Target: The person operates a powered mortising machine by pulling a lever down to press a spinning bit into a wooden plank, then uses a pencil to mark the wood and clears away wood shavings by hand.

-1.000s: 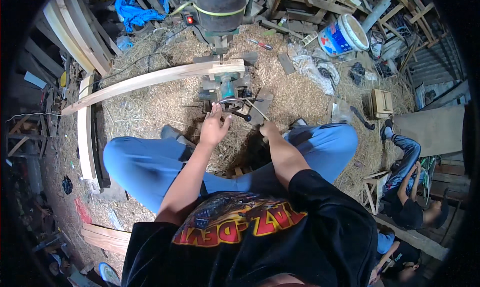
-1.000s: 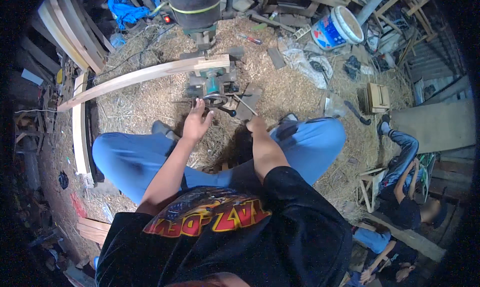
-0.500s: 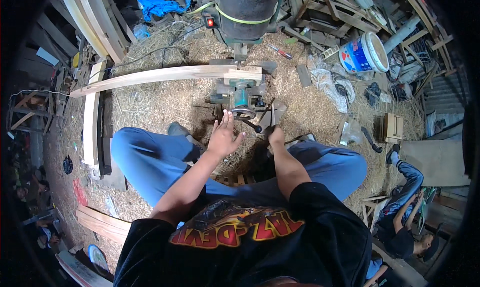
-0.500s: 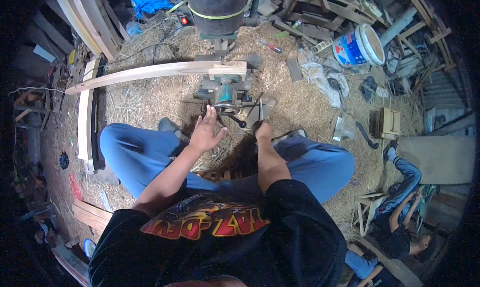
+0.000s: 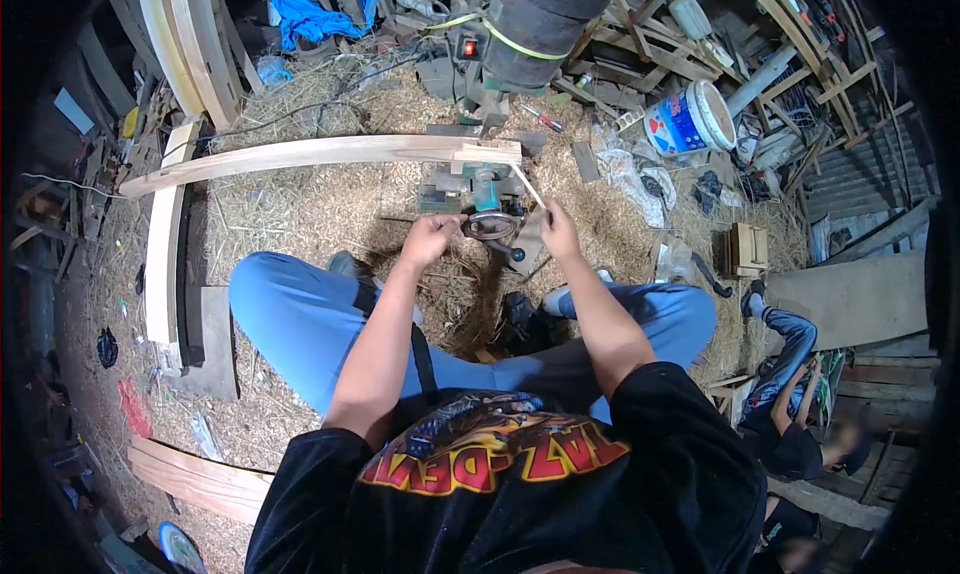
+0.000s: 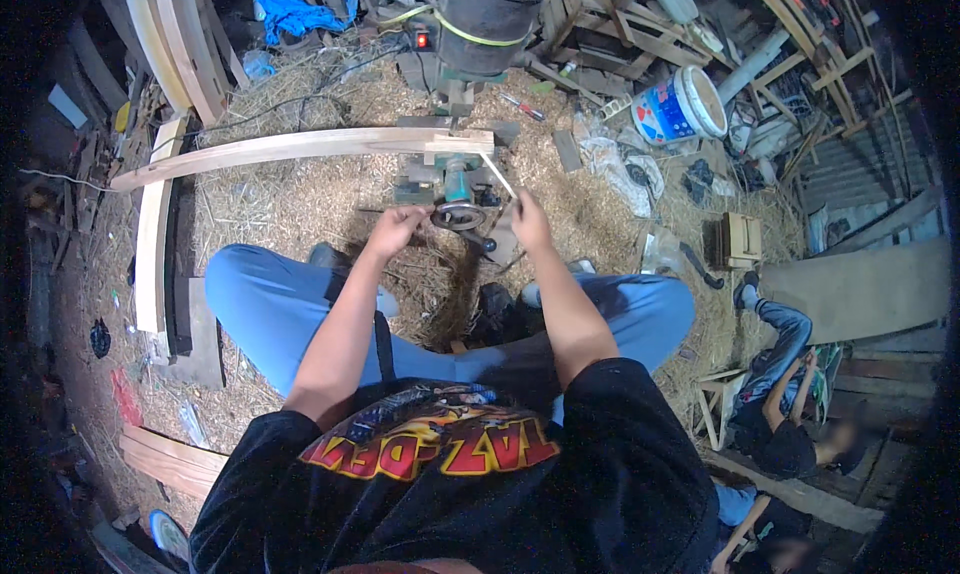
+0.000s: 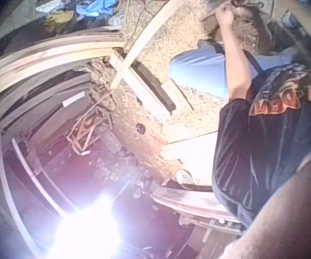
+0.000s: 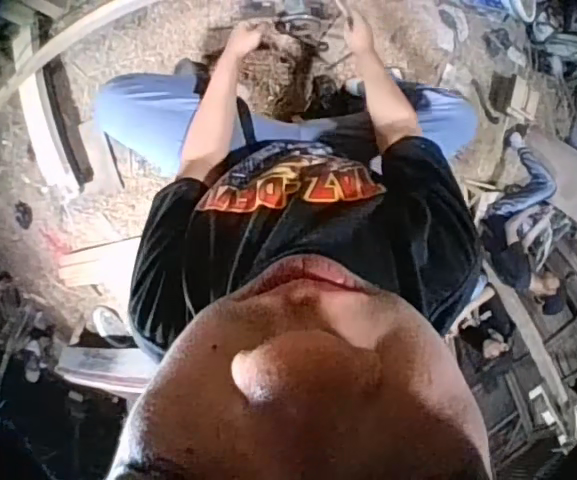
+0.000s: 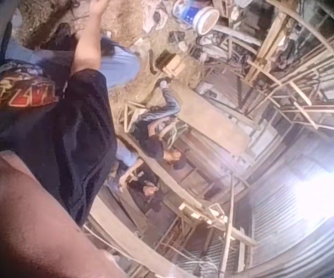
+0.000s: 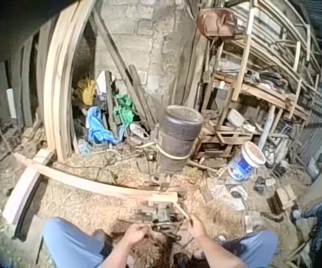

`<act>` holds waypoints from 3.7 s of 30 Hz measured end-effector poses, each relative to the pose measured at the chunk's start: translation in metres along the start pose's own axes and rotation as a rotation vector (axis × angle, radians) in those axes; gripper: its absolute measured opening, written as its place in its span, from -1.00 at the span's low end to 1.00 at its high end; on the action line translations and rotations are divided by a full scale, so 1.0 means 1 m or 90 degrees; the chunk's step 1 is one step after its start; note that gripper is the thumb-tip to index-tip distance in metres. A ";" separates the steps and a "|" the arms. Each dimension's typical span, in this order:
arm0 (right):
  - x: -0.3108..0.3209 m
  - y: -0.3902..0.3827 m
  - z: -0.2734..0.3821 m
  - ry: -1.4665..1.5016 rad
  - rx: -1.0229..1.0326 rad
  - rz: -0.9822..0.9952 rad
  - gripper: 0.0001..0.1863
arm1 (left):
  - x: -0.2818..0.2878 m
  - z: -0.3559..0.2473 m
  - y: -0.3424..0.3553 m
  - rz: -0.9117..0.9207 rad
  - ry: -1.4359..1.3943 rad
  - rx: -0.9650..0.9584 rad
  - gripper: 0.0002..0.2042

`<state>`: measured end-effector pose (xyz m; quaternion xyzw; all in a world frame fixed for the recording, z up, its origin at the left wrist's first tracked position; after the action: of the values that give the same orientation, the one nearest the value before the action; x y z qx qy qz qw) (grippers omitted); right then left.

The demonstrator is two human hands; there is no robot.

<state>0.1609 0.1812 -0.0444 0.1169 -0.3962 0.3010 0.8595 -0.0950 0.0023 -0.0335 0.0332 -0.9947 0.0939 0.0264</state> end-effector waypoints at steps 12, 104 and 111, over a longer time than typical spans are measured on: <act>-0.043 0.104 0.084 -0.129 0.139 0.108 -0.47 | 0.009 0.027 -0.028 0.021 0.204 0.018 -0.69; 0.002 0.045 0.041 0.040 0.021 0.027 -0.63 | -0.035 0.034 0.009 0.074 0.280 0.149 -0.55; -0.028 0.093 0.085 -0.050 0.132 0.103 -0.65 | -0.032 0.037 0.003 0.053 0.234 0.084 -0.58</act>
<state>0.0379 0.2053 -0.0131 0.1847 -0.4045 0.4037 0.7996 -0.0650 -0.0001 -0.0727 -0.0244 -0.9653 0.1642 0.2016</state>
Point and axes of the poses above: each hand's wrist, its own y-axis towards the middle knuckle, its own x-axis out of the back of the hand, z = x × y, the point moved 4 cm from there along y, towards the middle knuckle, and after that the axes turned 15 degrees about z, right-handed, at the moved point
